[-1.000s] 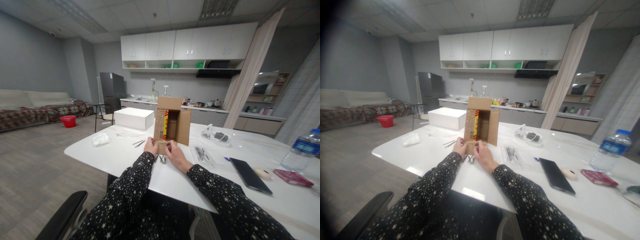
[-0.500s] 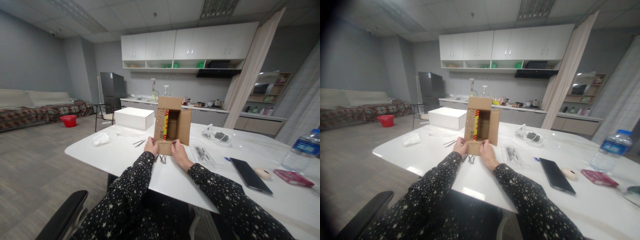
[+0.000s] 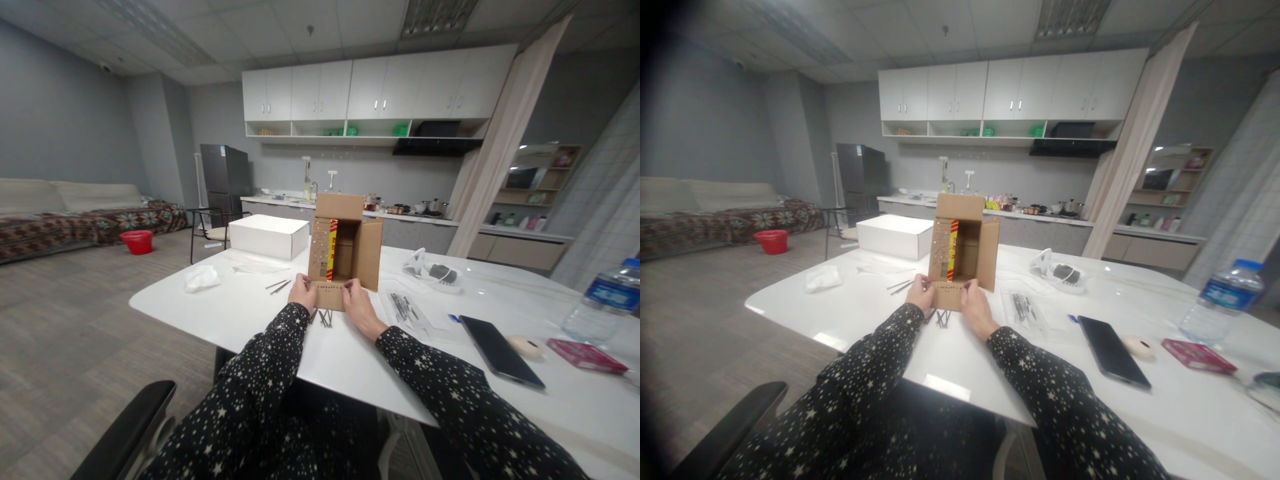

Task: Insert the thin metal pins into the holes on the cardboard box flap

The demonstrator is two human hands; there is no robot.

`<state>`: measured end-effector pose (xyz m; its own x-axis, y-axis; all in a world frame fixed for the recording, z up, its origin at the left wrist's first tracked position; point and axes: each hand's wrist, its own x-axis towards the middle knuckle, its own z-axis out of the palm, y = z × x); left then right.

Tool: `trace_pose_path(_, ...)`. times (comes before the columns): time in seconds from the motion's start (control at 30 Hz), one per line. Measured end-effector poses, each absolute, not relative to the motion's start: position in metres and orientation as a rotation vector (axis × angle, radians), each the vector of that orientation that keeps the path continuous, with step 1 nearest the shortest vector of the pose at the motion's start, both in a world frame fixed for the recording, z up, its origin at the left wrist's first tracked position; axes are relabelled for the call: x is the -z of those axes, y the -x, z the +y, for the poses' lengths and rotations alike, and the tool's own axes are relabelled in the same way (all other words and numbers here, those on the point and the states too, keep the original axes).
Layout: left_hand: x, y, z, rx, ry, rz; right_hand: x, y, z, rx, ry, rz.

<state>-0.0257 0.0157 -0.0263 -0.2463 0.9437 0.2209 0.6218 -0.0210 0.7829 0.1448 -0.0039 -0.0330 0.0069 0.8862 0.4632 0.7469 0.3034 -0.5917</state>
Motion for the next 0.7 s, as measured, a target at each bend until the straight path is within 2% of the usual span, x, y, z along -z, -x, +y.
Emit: trace_pose_path(0.7,0.0264,0.0250,0.0157,-1.161,-1.614,1.878,0.0295,-0.1438,-0.0092,-0.210,1.475,-1.770)
